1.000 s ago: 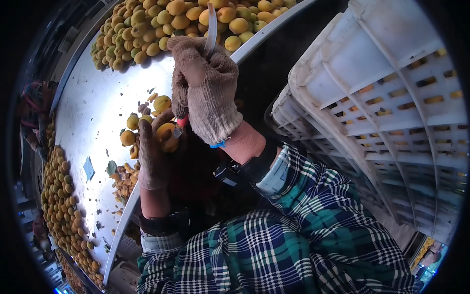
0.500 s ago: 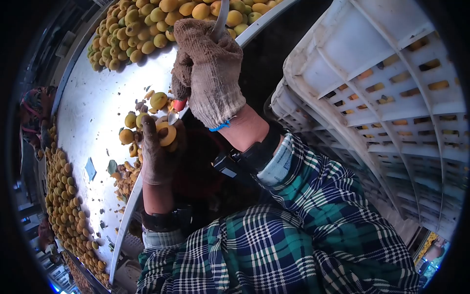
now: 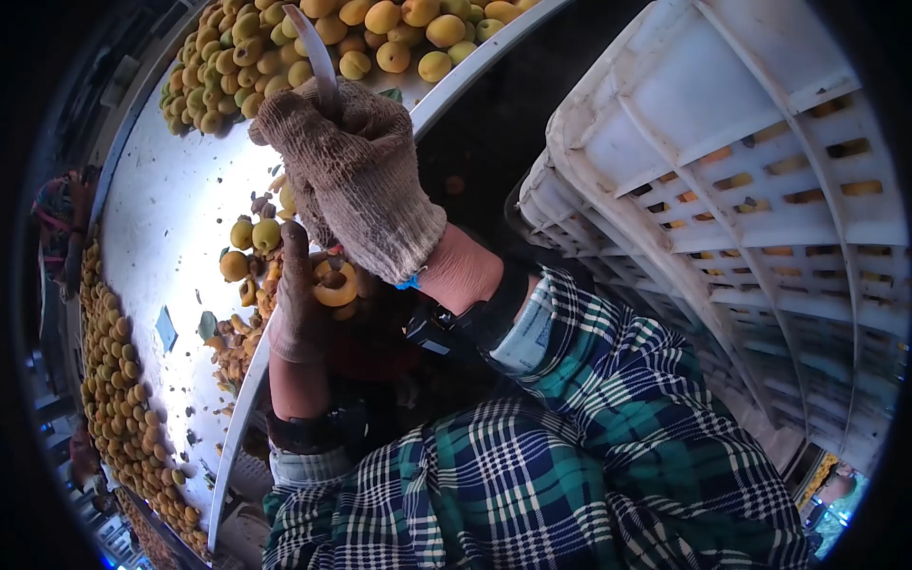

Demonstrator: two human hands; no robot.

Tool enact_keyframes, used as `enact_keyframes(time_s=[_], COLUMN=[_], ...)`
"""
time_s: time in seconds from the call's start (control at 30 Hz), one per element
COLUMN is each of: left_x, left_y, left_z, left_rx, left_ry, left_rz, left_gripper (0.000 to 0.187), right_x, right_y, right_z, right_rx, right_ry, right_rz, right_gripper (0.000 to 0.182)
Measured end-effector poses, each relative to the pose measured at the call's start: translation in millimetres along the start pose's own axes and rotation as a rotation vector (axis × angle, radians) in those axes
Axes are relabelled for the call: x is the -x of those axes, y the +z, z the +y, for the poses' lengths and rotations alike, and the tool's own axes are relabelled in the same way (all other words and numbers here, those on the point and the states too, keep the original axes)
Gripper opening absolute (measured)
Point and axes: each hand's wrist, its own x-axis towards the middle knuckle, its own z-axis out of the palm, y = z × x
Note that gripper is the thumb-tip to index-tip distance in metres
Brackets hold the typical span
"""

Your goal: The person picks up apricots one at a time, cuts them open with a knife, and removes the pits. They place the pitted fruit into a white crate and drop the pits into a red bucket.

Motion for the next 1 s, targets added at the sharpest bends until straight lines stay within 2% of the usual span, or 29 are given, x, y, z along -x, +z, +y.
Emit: enact_keyframes(time_s=[0.03,0.13,0.23,0.3,0.37,0.4,0.47,0.5,0.57,0.6,0.7,0.8,0.9,1.0], left_x=[0,5,-1,-5,-5,-4,1,4,13,12,15,17,19,10], left_y=[-1,3,-6,-22,-28,-27,-21,-17,-9,-3,1,5,7,-12], left_z=[-2,-4,-18,-35,-44,-45,-38,-33,-19,-14,-5,-4,-1,-4], left_rx=[0.049,0.063,0.083,-0.1,-0.28,-0.368,-0.247,-0.186,0.116,0.194,0.151,0.242,0.31,0.405], left_ry=[-0.026,-0.026,0.05,0.122,0.231,0.304,0.235,0.202,0.076,0.035,0.075,0.1,0.13,-0.025], left_rz=[-0.042,0.029,-0.132,-0.082,-0.022,0.013,0.031,0.044,0.005,-0.011,-0.188,-0.234,-0.196,0.065], left_gripper=[0.083,0.079,0.07,0.044,0.034,0.034,0.034,0.035,0.036,0.054,0.064,0.067,0.063,0.061], right_x=[1,-3,-6,-5,0,4,9,8,1,-4,-9,-9,-11,-12], right_y=[0,-5,-8,-9,-3,1,12,6,-3,-11,-16,-18,-22,-14], right_z=[0,1,4,8,14,17,18,14,9,12,18,25,31,25], right_rx=[-0.013,-0.038,-0.067,-0.075,0.012,0.088,0.17,0.161,-0.088,-0.222,-0.354,-0.449,-0.554,-0.499], right_ry=[0.019,0.092,0.155,0.178,0.129,0.052,-0.028,0.031,0.214,0.301,0.399,0.491,0.546,0.484], right_rz=[-0.008,-0.023,0.021,-0.011,-0.044,-0.108,-0.058,-0.119,-0.066,-0.033,0.091,0.129,0.166,0.255], right_gripper=[0.023,0.033,0.034,0.033,0.031,0.03,0.029,0.03,0.033,0.036,0.036,0.036,0.035,0.033])
